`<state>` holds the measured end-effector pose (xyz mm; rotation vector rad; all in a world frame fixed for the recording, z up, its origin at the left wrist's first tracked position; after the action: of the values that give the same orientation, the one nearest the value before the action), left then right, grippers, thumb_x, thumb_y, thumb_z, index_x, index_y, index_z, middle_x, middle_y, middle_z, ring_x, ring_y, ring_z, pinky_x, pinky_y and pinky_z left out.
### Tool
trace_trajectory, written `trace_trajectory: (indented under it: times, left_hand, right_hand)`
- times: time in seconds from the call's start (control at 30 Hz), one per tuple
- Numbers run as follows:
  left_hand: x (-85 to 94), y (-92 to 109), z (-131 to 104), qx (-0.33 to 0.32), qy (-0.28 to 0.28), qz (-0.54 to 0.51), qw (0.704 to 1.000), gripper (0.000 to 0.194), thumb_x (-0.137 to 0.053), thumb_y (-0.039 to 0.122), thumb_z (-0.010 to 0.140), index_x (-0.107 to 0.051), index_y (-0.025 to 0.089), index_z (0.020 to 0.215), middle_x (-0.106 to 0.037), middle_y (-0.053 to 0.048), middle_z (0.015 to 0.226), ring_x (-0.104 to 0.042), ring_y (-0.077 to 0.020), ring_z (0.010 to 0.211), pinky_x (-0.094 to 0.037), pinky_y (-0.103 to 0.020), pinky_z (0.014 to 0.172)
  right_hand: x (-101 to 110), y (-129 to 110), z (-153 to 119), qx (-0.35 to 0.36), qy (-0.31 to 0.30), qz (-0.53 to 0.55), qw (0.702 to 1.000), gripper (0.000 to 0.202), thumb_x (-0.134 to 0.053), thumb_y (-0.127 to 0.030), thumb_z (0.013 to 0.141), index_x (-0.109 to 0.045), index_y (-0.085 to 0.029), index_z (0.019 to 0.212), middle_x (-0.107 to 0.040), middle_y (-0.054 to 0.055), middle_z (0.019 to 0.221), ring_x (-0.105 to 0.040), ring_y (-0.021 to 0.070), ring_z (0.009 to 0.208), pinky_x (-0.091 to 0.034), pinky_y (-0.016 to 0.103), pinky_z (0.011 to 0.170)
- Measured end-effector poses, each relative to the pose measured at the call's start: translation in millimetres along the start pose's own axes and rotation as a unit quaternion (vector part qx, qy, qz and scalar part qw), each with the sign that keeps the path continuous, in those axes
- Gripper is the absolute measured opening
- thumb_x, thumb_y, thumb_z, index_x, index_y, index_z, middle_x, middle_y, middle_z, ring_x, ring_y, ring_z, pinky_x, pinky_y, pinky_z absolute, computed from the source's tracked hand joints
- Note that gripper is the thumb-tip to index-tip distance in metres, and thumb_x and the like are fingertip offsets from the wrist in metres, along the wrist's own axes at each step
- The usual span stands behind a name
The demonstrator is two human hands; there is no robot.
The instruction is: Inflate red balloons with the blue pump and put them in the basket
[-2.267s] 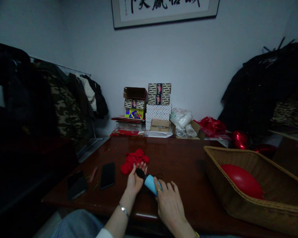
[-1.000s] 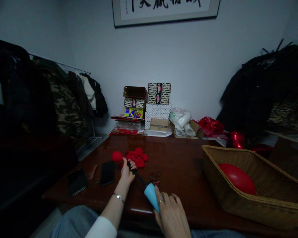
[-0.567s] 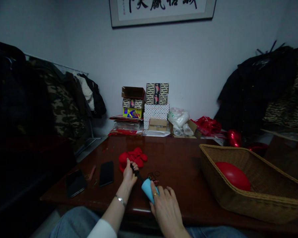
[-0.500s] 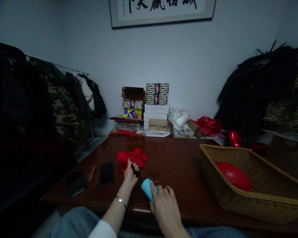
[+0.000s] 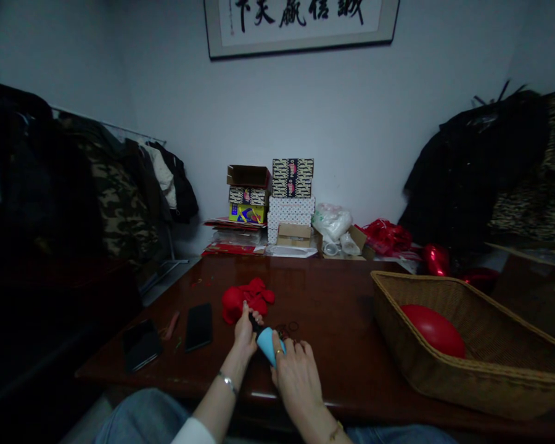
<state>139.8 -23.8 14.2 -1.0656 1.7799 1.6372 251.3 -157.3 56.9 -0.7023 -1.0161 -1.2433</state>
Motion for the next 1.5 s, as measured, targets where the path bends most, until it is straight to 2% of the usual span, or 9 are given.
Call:
trace_trajectory:
  times: [0.13, 0.47, 0.63, 0.73, 0.9, 1.13, 1.33, 1.5]
  left_hand:
    - [2.8, 5, 5, -0.002, 0.018, -0.004, 1.0, 0.035, -0.056, 0.044, 0.08, -0.039, 0.018, 0.063, -0.036, 0.007, 0.047, -0.033, -0.004, 0.035, -0.026, -0.015, 0.032]
    - [1.5, 20, 21, 0.009, 0.023, -0.039, 0.999, 0.031, -0.048, 0.034, 0.087, -0.038, 0.018, 0.063, -0.033, 0.008, 0.047, -0.03, -0.0031, 0.033, -0.023, -0.014, 0.031]
    - [0.6, 29, 27, 0.0, 0.01, -0.045, 0.999, 0.032, -0.053, 0.037, 0.084, -0.038, 0.018, 0.063, -0.033, 0.008, 0.048, -0.032, -0.0033, 0.034, -0.026, -0.014, 0.031]
    - [-3.8, 29, 25, 0.008, 0.014, -0.055, 0.998, 0.034, -0.054, 0.039, 0.083, -0.037, 0.018, 0.062, -0.032, 0.008, 0.048, -0.031, -0.0029, 0.034, -0.024, -0.014, 0.03]
    - [-11.2, 30, 19, 0.002, 0.01, -0.058, 0.998, 0.034, -0.054, 0.041, 0.082, -0.038, 0.018, 0.063, -0.031, 0.008, 0.047, -0.03, -0.0029, 0.034, -0.022, -0.013, 0.03]
    - [-6.4, 26, 17, -0.015, 0.008, -0.045, 0.999, 0.039, -0.054, 0.051, 0.078, -0.039, 0.018, 0.064, -0.036, 0.007, 0.048, -0.032, -0.004, 0.036, -0.025, -0.014, 0.032]
    - [-5.8, 14, 10, 0.003, 0.009, -0.024, 1.0, 0.036, -0.051, 0.045, 0.083, -0.038, 0.018, 0.062, -0.036, 0.006, 0.046, -0.033, -0.0045, 0.035, -0.026, -0.015, 0.033]
    - [-7.3, 0, 1, 0.02, 0.001, -0.004, 1.0, 0.034, -0.052, 0.043, 0.082, -0.04, 0.018, 0.063, -0.04, 0.005, 0.047, -0.037, -0.0059, 0.037, -0.032, -0.017, 0.036]
  right_hand:
    - [0, -3, -5, 0.003, -0.003, 0.001, 1.0, 0.058, -0.058, -0.024, 0.077, -0.039, -0.02, 0.132, -0.06, 0.009, 0.099, -0.054, 0.0223, 0.09, -0.033, 0.039, 0.086]
    - [7, 18, -35, 0.019, 0.012, 0.011, 1.0, 0.061, -0.059, -0.023, 0.075, -0.038, -0.021, 0.133, -0.061, 0.005, 0.095, -0.055, 0.0215, 0.085, -0.034, 0.039, 0.087]
    - [9, 31, -53, 0.039, 0.047, 0.017, 0.998, 0.067, -0.06, -0.025, 0.075, -0.032, -0.024, 0.136, -0.06, 0.004, 0.102, -0.055, 0.0212, 0.087, -0.034, 0.038, 0.088]
    - [9, 34, -56, 0.042, 0.049, 0.014, 0.998, 0.066, -0.059, -0.024, 0.075, -0.032, -0.024, 0.136, -0.06, 0.004, 0.1, -0.055, 0.0206, 0.085, -0.034, 0.038, 0.087]
    - [13, 33, -50, 0.031, 0.041, 0.018, 0.999, 0.064, -0.059, -0.024, 0.076, -0.034, -0.026, 0.135, -0.059, 0.004, 0.094, -0.055, 0.0197, 0.083, -0.033, 0.039, 0.087]
    - [13, 21, -33, 0.018, 0.015, 0.025, 0.999, 0.062, -0.057, -0.021, 0.075, -0.037, -0.026, 0.134, -0.06, 0.004, 0.093, -0.055, 0.02, 0.085, -0.031, 0.039, 0.09]
    - [9, 11, -14, 0.006, -0.008, 0.015, 1.0, 0.061, -0.057, -0.023, 0.075, -0.038, -0.025, 0.133, -0.06, 0.006, 0.097, -0.054, 0.0219, 0.089, -0.031, 0.038, 0.089]
    - [4, 6, 0, 0.004, -0.011, 0.007, 1.0, 0.06, -0.057, -0.023, 0.076, -0.038, -0.024, 0.133, -0.06, 0.007, 0.095, -0.054, 0.0215, 0.087, -0.031, 0.038, 0.088]
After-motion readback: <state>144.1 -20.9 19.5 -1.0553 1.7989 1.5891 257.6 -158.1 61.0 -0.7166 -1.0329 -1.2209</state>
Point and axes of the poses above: each hand's wrist, its own z-axis towards the middle knuckle, its own x-axis out of the back of the hand, y = z × x, the point moved 2 cm from there along z, towards the middle knuckle
